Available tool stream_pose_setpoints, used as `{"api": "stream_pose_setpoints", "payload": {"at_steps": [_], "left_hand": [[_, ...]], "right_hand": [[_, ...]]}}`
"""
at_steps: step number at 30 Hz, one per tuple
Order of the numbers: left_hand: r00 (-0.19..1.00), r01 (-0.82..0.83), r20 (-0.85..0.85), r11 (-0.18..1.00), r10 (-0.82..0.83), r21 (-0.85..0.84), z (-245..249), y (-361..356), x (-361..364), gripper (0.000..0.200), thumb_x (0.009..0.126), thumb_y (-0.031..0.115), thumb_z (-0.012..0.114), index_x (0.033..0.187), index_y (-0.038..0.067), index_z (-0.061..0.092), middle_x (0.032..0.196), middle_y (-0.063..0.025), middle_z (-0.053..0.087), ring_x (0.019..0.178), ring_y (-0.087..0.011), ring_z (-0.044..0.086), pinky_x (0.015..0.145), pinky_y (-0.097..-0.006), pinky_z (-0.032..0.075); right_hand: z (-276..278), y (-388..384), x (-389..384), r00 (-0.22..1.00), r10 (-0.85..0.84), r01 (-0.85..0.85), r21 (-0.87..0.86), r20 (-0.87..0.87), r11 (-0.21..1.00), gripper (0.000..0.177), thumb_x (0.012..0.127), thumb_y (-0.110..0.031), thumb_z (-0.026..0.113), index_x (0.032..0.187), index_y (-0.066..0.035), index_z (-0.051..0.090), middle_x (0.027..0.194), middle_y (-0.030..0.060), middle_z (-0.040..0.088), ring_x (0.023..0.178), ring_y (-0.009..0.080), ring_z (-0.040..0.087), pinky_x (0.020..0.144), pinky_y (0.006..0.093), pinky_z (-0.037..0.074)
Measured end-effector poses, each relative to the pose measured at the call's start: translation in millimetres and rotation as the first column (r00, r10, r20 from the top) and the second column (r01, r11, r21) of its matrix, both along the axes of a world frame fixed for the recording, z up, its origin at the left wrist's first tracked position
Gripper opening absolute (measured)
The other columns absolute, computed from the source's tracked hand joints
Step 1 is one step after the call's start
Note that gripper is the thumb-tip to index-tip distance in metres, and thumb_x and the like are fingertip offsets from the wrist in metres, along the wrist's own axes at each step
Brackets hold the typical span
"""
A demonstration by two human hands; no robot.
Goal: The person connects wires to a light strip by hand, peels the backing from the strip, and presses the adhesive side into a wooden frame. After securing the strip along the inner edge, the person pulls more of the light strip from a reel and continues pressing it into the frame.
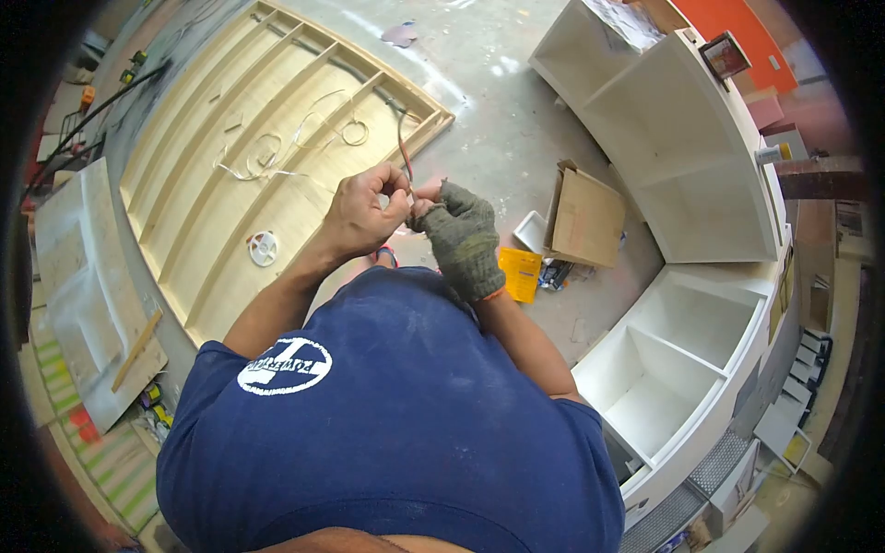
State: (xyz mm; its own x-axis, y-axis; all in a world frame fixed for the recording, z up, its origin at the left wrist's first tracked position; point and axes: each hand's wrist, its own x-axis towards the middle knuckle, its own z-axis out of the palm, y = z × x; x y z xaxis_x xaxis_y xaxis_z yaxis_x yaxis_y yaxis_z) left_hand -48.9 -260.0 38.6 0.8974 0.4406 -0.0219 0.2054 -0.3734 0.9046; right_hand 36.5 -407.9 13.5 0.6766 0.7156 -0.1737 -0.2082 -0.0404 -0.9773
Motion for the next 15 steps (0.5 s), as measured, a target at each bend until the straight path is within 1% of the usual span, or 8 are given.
{"api": "stream_pose_setpoints", "payload": {"at_steps": [1,2,4,7,9,11,13,15], "left_hand": [[1.0,0.005,-0.001,1.0,-0.005,-0.001,1,2,1,0.015,0.086,0.014,0.06,0.087,0.0,0.064,0.076,-0.0105,0.07,0.071,-0.0171,0.067,0.069,-0.0324,0.054],[0.999,0.031,0.023,0.998,-0.029,-0.063,4,3,2,0.015,0.086,0.014,0.06,0.087,0.0,0.064,0.077,-0.0108,0.07,0.073,-0.0178,0.068,0.07,-0.0328,0.054],[0.997,0.056,0.05,0.991,-0.05,-0.123,5,7,5,0.015,0.086,0.014,0.06,0.088,-0.001,0.064,0.077,-0.0112,0.069,0.074,-0.0186,0.068,0.071,-0.0333,0.054],[0.994,0.112,-0.008,0.991,-0.113,-0.075,4,13,5,0.017,0.085,0.015,0.062,0.088,-0.001,0.065,0.078,-0.0112,0.07,0.075,-0.0179,0.068,0.072,-0.0325,0.054],[0.994,0.101,-0.035,0.993,-0.099,0.066,8,13,3,0.018,0.084,0.015,0.064,0.091,-0.001,0.068,0.08,-0.0118,0.072,0.076,-0.017,0.069,0.072,-0.0323,0.055],[0.997,0.074,0.0,0.996,-0.074,0.055,7,10,1,0.021,0.083,0.017,0.067,0.092,-0.002,0.07,0.082,-0.0118,0.073,0.077,-0.0164,0.07,0.072,-0.032,0.055],[0.998,0.044,0.035,0.998,-0.046,0.045,10,5,-1,0.024,0.083,0.019,0.07,0.094,-0.002,0.071,0.083,-0.0117,0.074,0.077,-0.0157,0.07,0.072,-0.0317,0.055],[1.0,-0.005,0.012,0.999,0.005,-0.046,19,0,-3,0.023,0.084,0.019,0.073,0.095,-0.002,0.073,0.085,-0.0107,0.075,0.078,-0.0147,0.071,0.073,-0.0314,0.055]], "right_hand": [[5,0,0,0.977,-0.001,0.012,0.05,-0.214,0.999,0.017,0.095,-0.011,0.062,0.104,0.001,0.068,0.09,0.0067,0.07,0.083,0.017,0.069,0.079,0.0295,0.056],[4,0,0,0.977,-0.003,0.014,0.049,-0.215,0.999,0.017,0.095,-0.011,0.062,0.104,0.001,0.068,0.09,0.0067,0.07,0.083,0.017,0.069,0.079,0.0295,0.056],[-2,0,3,0.826,0.095,0.056,0.25,-0.555,0.967,0.02,0.095,-0.012,0.062,0.107,0.003,0.065,0.093,0.009,0.069,0.085,0.0185,0.07,0.081,0.0308,0.057],[-3,0,6,0.822,0.163,-0.016,0.264,-0.545,0.964,0.02,0.096,-0.012,0.062,0.108,0.003,0.064,0.096,0.0095,0.068,0.086,0.0194,0.07,0.081,0.0315,0.057],[1,0,5,0.846,0.124,0.001,0.234,-0.519,0.972,0.02,0.096,-0.012,0.063,0.108,0.003,0.064,0.095,0.0089,0.068,0.086,0.0185,0.07,0.081,0.0311,0.057],[2,-1,4,0.867,0.085,0.019,0.205,-0.49,0.979,0.02,0.096,-0.013,0.063,0.108,0.003,0.065,0.094,0.0084,0.069,0.086,0.0177,0.07,0.081,0.0307,0.057],[2,-1,4,0.947,0.046,-0.006,0.126,-0.317,0.992,0.018,0.096,-0.013,0.064,0.106,0.002,0.065,0.093,0.0073,0.069,0.087,0.0159,0.069,0.081,0.0301,0.057],[9,0,2,0.964,0.041,-0.013,0.107,-0.263,0.994,0.018,0.096,-0.014,0.064,0.106,0.002,0.066,0.093,0.0069,0.07,0.087,0.0151,0.068,0.081,0.0295,0.056]]}}
